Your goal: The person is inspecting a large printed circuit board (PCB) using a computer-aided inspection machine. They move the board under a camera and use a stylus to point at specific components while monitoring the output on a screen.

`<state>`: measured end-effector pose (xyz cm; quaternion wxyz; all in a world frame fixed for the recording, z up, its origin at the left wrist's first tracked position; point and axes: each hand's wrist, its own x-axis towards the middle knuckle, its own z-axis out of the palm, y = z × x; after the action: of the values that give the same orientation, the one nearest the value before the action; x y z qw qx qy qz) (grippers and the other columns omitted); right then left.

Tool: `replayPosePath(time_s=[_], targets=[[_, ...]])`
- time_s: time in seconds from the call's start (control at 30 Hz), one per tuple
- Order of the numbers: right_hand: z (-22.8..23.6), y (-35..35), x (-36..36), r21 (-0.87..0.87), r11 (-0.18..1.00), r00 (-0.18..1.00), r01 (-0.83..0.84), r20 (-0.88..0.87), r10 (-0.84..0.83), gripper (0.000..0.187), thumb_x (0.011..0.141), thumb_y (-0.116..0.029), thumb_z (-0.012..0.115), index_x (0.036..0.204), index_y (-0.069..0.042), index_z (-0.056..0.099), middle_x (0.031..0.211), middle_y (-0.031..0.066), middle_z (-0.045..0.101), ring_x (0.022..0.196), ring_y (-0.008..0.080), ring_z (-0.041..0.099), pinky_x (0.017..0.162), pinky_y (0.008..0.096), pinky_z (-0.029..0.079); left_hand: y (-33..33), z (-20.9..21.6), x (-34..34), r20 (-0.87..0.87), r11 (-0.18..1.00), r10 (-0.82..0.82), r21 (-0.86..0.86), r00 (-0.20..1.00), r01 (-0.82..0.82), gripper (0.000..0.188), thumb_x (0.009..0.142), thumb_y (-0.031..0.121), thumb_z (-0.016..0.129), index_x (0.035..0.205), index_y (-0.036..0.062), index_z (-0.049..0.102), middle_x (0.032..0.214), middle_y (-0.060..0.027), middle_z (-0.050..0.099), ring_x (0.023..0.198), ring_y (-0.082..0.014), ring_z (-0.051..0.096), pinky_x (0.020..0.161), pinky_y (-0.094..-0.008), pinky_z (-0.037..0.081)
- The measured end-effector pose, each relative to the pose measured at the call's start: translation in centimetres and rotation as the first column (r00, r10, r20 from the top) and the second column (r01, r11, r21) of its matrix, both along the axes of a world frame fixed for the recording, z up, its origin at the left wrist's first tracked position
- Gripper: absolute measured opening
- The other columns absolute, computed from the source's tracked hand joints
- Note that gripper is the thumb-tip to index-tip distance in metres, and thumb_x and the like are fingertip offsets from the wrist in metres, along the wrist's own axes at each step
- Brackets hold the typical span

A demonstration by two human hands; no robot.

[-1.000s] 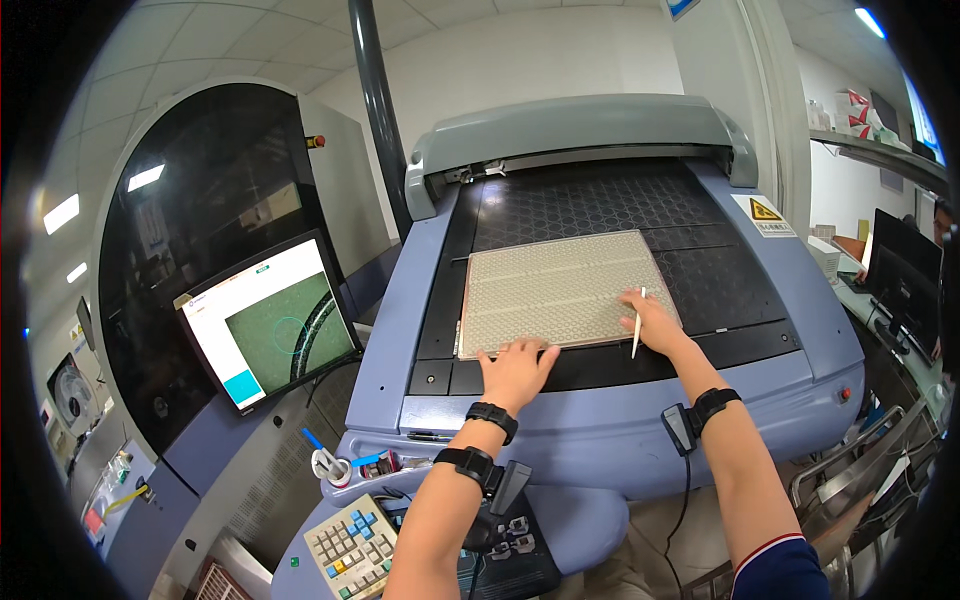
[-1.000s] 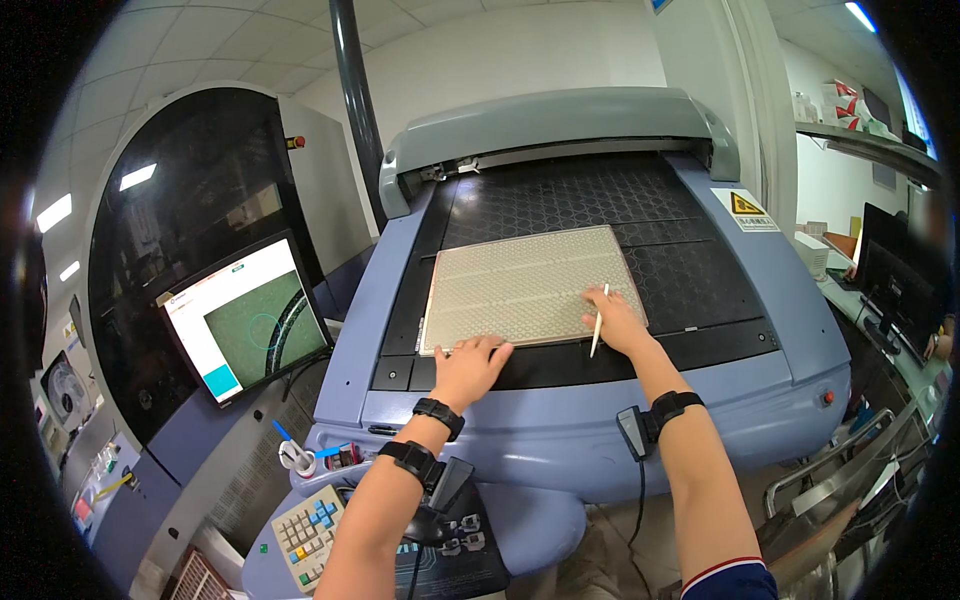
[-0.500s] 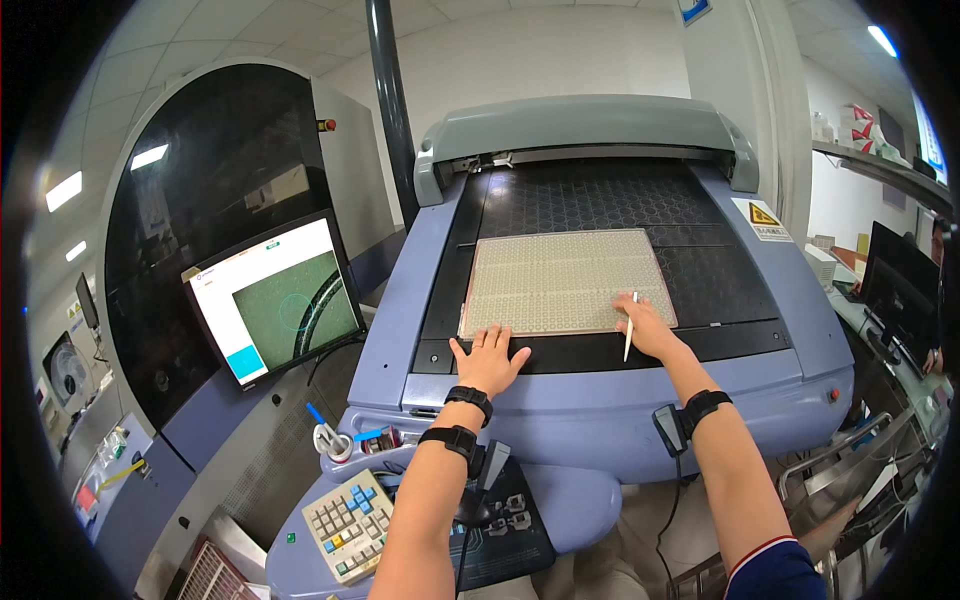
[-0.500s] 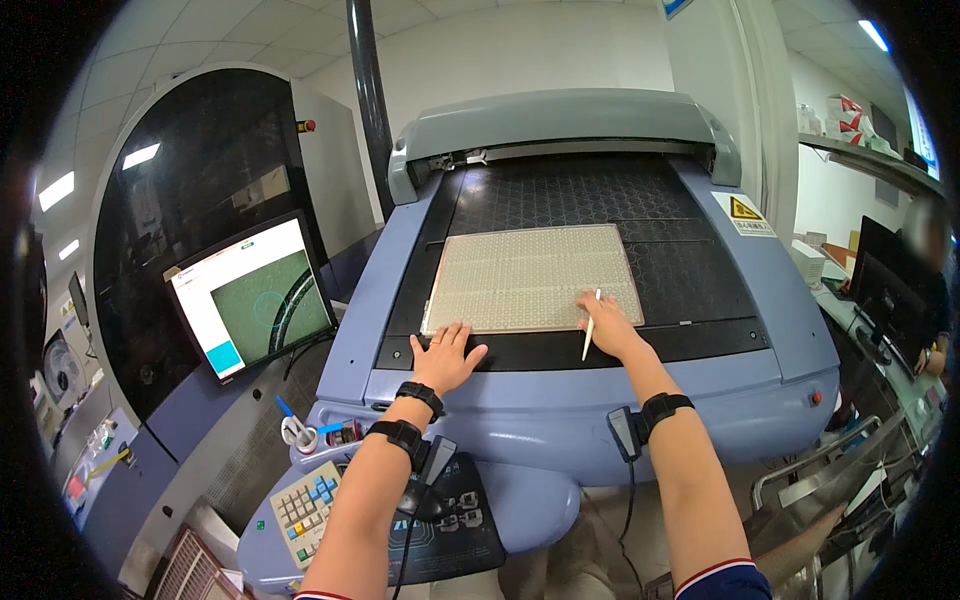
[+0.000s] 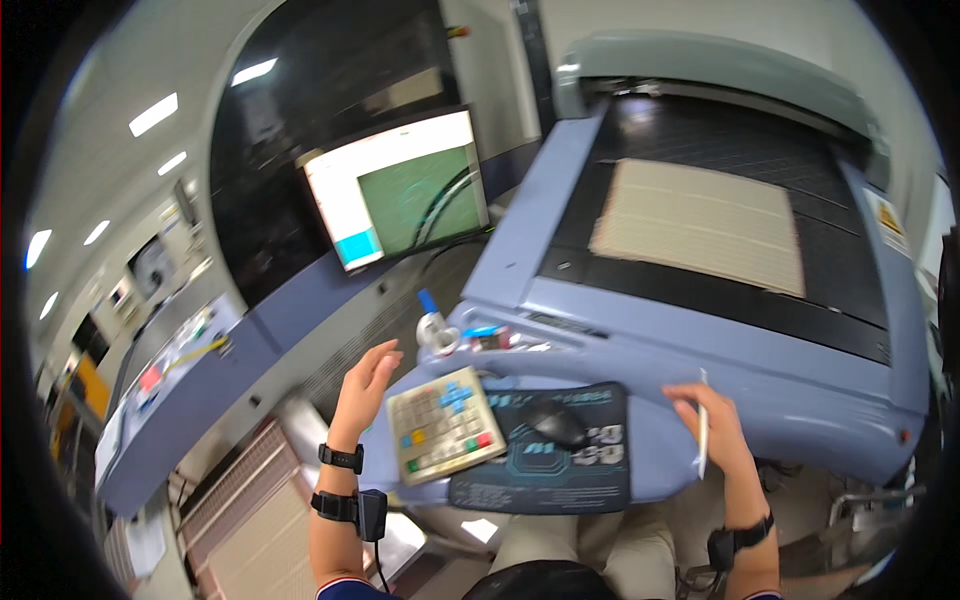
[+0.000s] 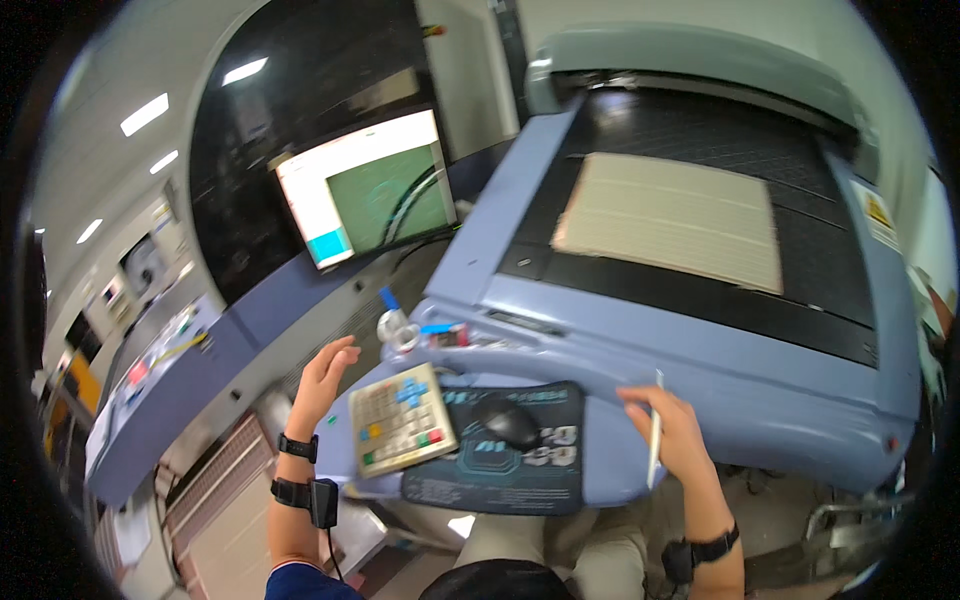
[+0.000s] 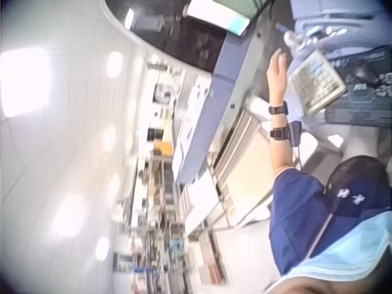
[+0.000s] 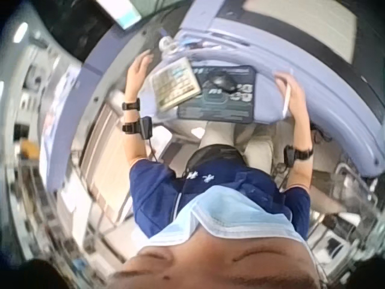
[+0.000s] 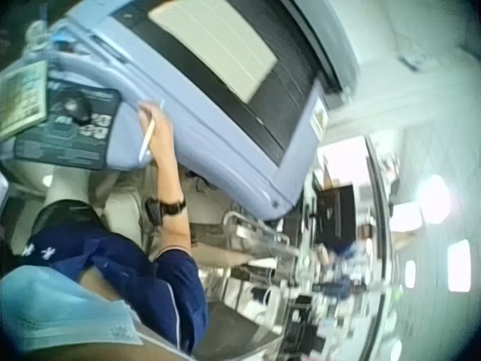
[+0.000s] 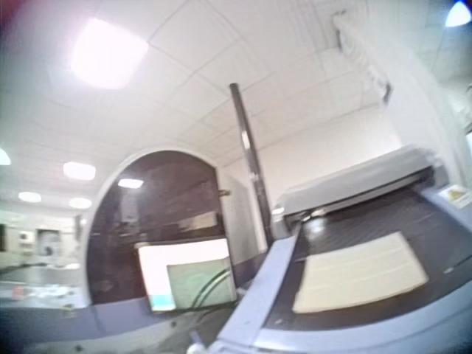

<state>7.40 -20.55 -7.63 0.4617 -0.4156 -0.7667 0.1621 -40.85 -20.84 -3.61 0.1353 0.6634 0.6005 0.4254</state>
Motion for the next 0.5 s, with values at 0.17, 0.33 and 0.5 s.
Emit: replayPosePath(time_s=[0.17, 0.33, 0.5], targets=[[-4.6, -3.1, -3.8, -0.262, 0.948, 0.905, -0.182, -0.422, 0.057, 0.013, 0.092, -0.004, 0.057, 0.102, 0.001, 0.064, 0.081, 0.0115, 0.070, 0.068, 0.0117, 0.062, 0.062, 0.0245, 0.050, -6.4, -10.3, -7.3, -0.461, 0.875, 0.464, 0.105, 0.757, -0.472, 0.044, 0.099, 0.035, 0.045, 0.135, 0.0106, 0.050, 0.141, -0.0147, 0.046, 0.131, -0.0298, 0.042, 0.102, -0.0547, 0.036], [-4.1, -4.1, -6.1, -0.285, 0.949, 0.949, -0.135, -0.312, 0.042, 0.013, 0.091, 0.000, 0.054, 0.099, 0.001, 0.064, 0.070, 0.0103, 0.067, 0.059, 0.0106, 0.058, 0.056, 0.0230, 0.046, -8.8, -11.5, -5.3, -0.546, 0.841, 0.439, -0.030, 0.714, -0.540, 0.046, 0.096, 0.043, 0.045, 0.137, 0.0225, 0.050, 0.146, -0.0070, 0.043, 0.137, -0.0285, 0.036, 0.102, -0.0651, 0.030], [-4.8, -4.8, -5.4, -0.281, 0.954, 0.972, -0.107, -0.233, 0.040, 0.013, 0.089, -0.001, 0.058, 0.099, 0.000, 0.066, 0.068, 0.0076, 0.065, 0.059, 0.0115, 0.063, 0.053, 0.0237, 0.046, -9.7, -10.6, -4.5, -0.524, 0.855, 0.402, -0.080, 0.751, -0.512, 0.045, 0.095, 0.047, 0.045, 0.134, 0.0262, 0.053, 0.148, -0.0070, 0.041, 0.137, -0.0280, 0.035, 0.103, -0.0692, 0.024]])
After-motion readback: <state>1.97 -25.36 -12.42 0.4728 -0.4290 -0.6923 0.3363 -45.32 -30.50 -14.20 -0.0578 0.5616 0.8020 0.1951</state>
